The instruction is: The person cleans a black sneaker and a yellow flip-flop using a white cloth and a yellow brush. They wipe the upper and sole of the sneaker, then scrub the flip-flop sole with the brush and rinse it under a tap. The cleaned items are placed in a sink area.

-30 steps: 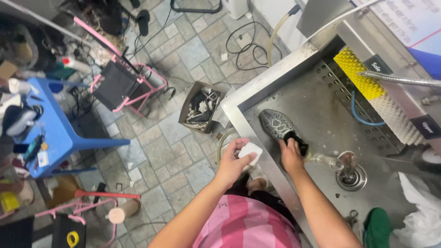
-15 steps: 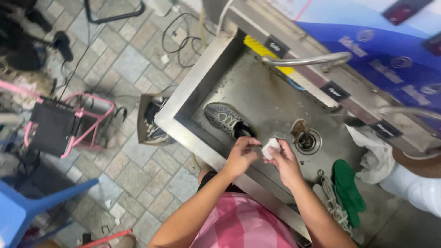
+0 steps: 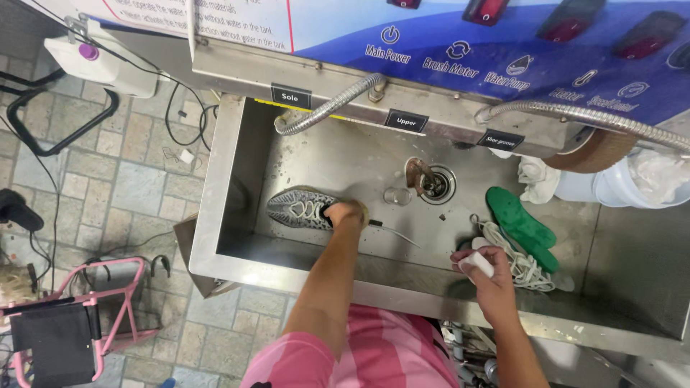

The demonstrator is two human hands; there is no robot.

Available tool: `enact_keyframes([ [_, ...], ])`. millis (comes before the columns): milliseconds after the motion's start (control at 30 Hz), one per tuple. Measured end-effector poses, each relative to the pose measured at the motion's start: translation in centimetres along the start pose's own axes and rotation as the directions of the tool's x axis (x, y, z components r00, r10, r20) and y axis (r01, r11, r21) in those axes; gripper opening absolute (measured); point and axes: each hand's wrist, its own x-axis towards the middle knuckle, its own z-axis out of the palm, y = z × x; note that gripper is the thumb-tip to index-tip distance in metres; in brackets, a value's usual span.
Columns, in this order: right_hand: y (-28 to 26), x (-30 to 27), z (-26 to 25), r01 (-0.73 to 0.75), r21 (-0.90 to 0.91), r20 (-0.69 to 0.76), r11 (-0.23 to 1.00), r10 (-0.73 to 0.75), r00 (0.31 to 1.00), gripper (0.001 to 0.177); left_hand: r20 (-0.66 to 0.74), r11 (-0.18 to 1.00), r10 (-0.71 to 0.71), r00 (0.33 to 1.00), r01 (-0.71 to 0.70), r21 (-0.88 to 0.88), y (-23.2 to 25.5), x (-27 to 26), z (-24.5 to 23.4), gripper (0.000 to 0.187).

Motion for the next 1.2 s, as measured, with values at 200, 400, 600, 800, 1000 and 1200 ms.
enact_keyframes([
  [200, -0.5, -0.5, 1.7, -0.054, -0.092, -0.008, 0.994, 0.054, 0.999, 0.032, 0.482, 0.981, 0.07, 0.873, 0.028, -0.193, 2.8, -7.5, -7.1, 0.038],
  [400, -2.6, 0.6, 5.3, -0.093, -0.091, 0.196, 0.991, 0.11, 0.974, 0.027, 0.845, 0.94, 0.138, 0.516, 0.201, -0.276, 6.3, -17.8, -18.2, 0.046],
  [600, -0.1, 1.6, 3.2, 0.05, -0.465, 0.168, 0.884, 0.033, 0.985, 0.026, 0.89, 0.938, 0.26, 0.374, 0.121, -0.325, 5.8, -18.1, -21.9, 0.059],
  [800, 1.9, -0.9, -5.6, -0.01, -0.296, -0.06, 0.955, -0.008, 0.998, 0.033, 0.906, 0.899, 0.266, 0.328, 0.255, -0.356, 6.5, -17.9, -23.7, 0.06],
  [1000, 4.8, -7.9, -12.9, -0.03, -0.576, -0.262, 0.817, -0.15, 0.953, 0.038, 0.934, 0.954, 0.244, 0.259, 0.108, -0.279, 6.3, -16.7, -22.1, 0.062],
  [1200, 5.9, -7.1, -16.3, -0.211, -0.772, -0.299, 0.599, -0.05, 0.953, 0.038, 0.977, 0.966, 0.184, 0.108, 0.164, -0.2, 5.9, -16.3, -21.1, 0.065],
])
